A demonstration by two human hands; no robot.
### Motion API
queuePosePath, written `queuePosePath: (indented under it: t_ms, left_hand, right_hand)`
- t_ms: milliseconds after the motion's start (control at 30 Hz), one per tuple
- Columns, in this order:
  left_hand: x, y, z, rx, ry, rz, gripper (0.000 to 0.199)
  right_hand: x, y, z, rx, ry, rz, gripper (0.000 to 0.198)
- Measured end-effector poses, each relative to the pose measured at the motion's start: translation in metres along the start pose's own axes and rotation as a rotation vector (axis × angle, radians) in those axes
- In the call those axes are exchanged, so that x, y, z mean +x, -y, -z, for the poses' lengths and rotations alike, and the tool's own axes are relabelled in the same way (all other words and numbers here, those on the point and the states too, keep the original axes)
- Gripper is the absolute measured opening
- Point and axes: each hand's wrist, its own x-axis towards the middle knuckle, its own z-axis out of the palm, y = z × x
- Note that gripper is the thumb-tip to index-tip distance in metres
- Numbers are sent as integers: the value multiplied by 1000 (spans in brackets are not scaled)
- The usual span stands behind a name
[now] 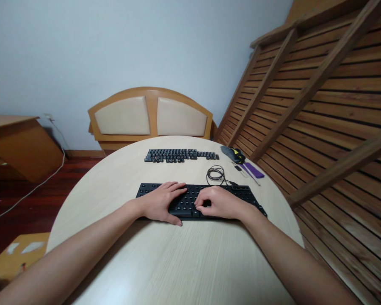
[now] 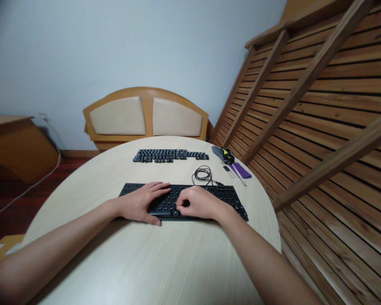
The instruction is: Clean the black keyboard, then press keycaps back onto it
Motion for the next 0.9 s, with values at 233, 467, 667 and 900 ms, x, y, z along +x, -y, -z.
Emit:
queuePosePath:
  t_ms: [233, 467, 667, 900]
  left_hand:
    - [5, 3, -7, -16, -48, -40, 107]
    - [5, 2, -9, -9, -46, -38, 105]
    - [4, 3, -11, -36, -63, -48, 103]
    - [5, 0, -8, -37, -37, -27, 106]
  right_hand:
    - [31, -24, 11, -263, -65, -116, 16]
    - [106, -61, 21, -530, -113, -368, 27]
    - [149, -81, 15, -593, -118, -461, 36]
    - [161, -90, 5, -607, -110, -492, 36]
